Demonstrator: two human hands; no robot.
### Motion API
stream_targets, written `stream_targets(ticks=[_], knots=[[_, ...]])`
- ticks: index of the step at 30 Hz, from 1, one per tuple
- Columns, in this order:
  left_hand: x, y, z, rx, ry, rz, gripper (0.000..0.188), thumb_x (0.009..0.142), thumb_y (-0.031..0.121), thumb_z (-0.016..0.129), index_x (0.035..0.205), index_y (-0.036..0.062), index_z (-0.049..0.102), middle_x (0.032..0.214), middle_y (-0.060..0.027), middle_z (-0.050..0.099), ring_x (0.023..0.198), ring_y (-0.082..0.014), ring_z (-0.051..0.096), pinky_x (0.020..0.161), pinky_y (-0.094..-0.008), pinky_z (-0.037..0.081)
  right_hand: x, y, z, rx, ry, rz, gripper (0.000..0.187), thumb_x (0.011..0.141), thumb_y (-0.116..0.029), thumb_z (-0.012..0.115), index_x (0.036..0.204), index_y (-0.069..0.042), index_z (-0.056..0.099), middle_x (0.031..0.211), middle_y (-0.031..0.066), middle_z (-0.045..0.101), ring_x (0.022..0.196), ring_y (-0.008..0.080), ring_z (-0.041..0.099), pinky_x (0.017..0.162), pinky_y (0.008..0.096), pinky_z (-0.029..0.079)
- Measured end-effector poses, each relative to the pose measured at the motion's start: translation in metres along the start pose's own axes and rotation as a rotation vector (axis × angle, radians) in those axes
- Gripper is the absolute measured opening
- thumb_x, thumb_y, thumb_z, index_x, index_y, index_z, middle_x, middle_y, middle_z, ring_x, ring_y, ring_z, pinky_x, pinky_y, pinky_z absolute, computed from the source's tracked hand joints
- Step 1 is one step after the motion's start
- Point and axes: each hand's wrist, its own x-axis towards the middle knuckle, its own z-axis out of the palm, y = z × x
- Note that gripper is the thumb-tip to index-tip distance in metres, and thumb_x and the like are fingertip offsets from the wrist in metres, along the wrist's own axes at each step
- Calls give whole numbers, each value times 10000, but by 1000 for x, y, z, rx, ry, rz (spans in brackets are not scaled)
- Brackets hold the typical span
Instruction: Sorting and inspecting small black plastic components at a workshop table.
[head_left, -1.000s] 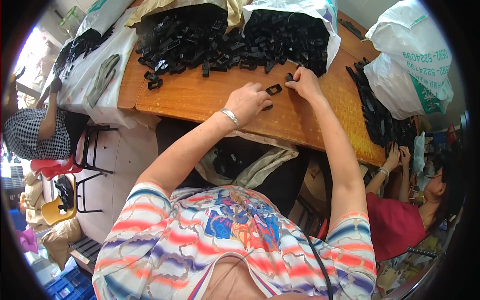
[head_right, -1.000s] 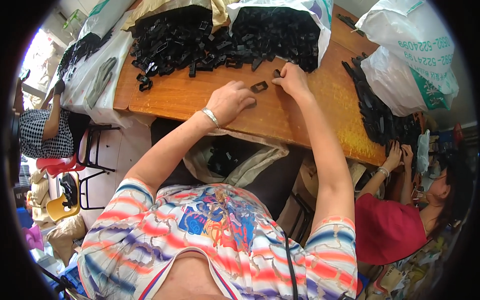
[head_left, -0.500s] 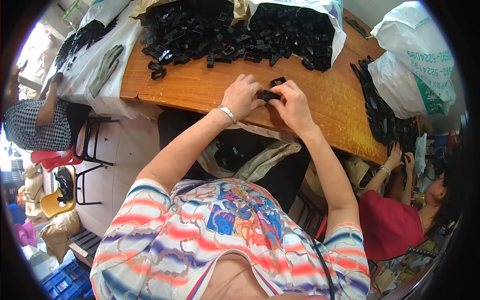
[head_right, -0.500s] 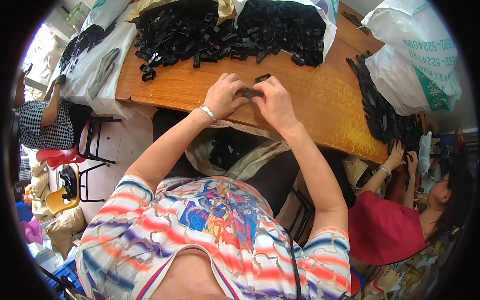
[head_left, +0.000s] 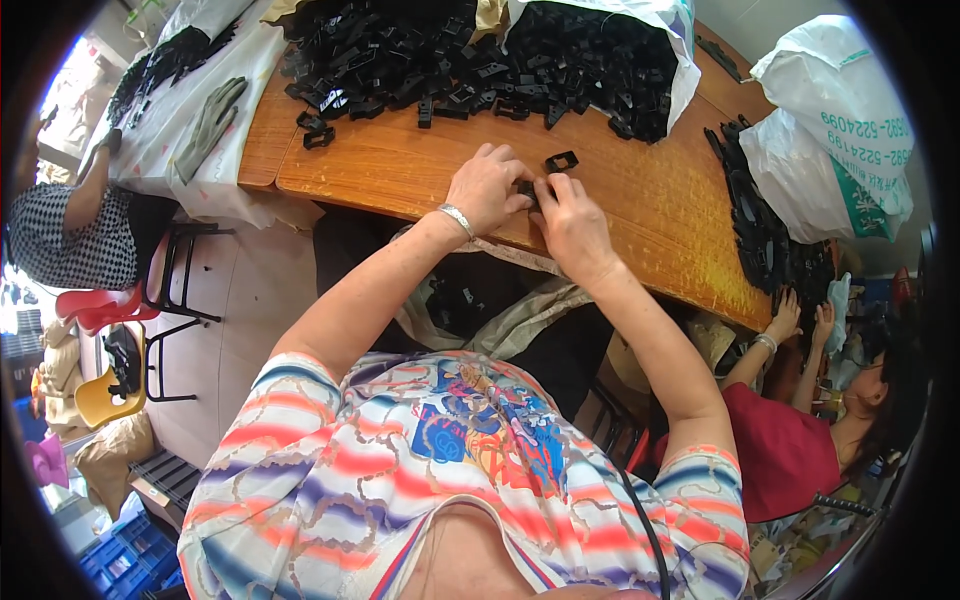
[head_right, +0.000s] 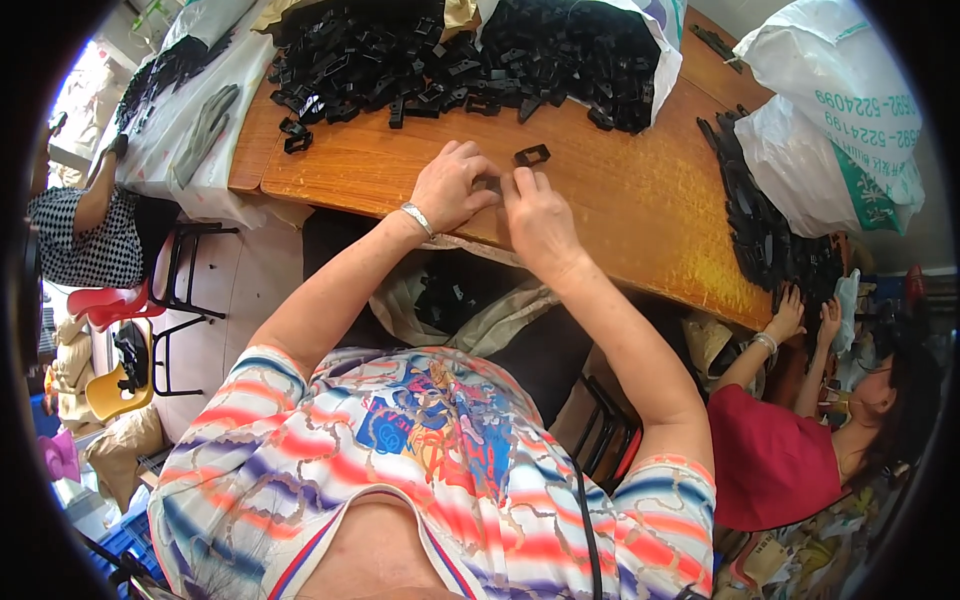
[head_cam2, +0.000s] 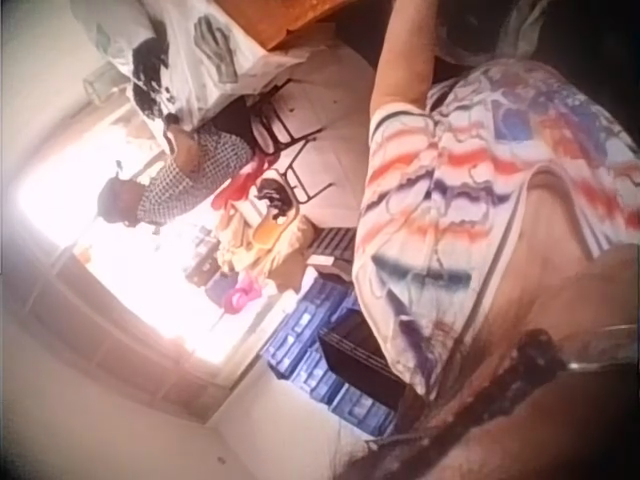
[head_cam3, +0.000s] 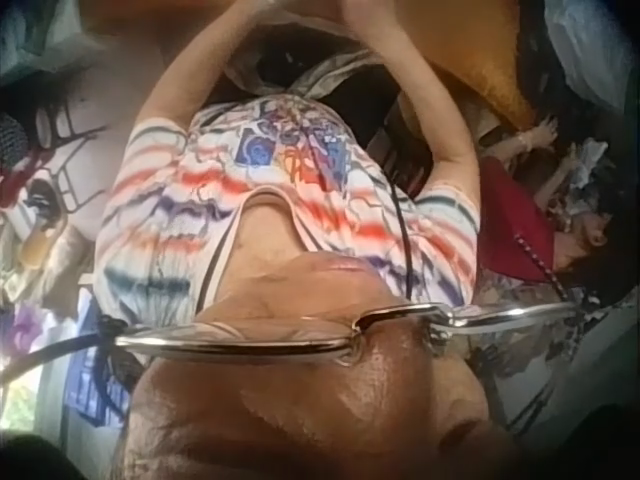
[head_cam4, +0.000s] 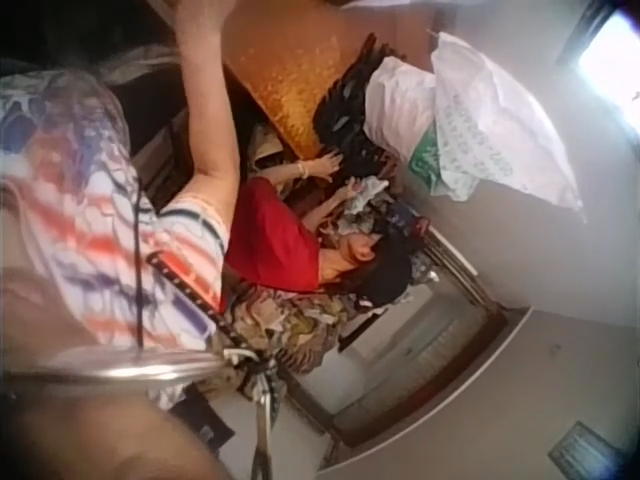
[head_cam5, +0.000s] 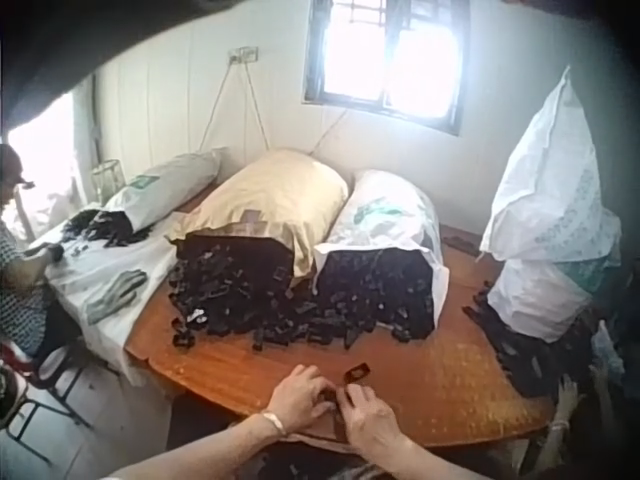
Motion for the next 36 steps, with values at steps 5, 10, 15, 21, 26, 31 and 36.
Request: stream_targets(ticks=[5,10,15,21,26,31,36], knots=[[1,-3,-1,16,-5,18,226,741,186,743,928,67,697,972,-87,619,985,-304,552,867,-391,490,-7,-2,4,58,26,65,416,793,-67,684,1193,8,602,1104,144,585,993,343,593,809,426,512],[4,0,-49,-69,-561,68,326,717,206,745,1000,53,698,963,-110,647,969,-290,611,870,-383,503,-25,-26,-15,333,40,134,224,837,-141,669,1036,-39,675,997,153,633,933,355,617,797,418,518],[27,-2,-31,-151,-166,-31,255,819,102,631,1069,82,675,1030,-128,661,974,-314,641,870,-394,514,-15,11,-19,364,141,281,146,848,-121,659,976,-66,703,923,152,644,822,360,643,720,423,527],[67,4,-2,216,-234,466,231,859,102,579,1077,136,649,1063,-117,552,1043,-304,569,861,-389,520,11,129,13,109,236,472,188,809,-54,690,996,-47,698,982,160,620,914,384,630,788,446,519],[85,6,0,411,-387,589,179,840,123,594,1014,124,641,1020,-87,568,992,-283,591,818,-354,539,35,161,24,-30,122,606,183,798,-70,734,974,-31,704,950,158,616,914,373,621,805,432,512],[81,0,-4,317,-296,457,79,795,101,649,868,90,676,981,-84,580,1005,-274,583,827,-347,532,48,153,11,100,-155,615,278,732,-193,828,895,-43,660,965,168,652,916,352,637,785,447,506],[54,0,-10,176,-241,253,204,727,137,744,914,76,690,999,-112,579,1013,-311,569,858,-389,515,39,112,-3,193,-194,547,302,724,-171,831,863,-34,601,859,154,671,835,340,646,739,427,501]])
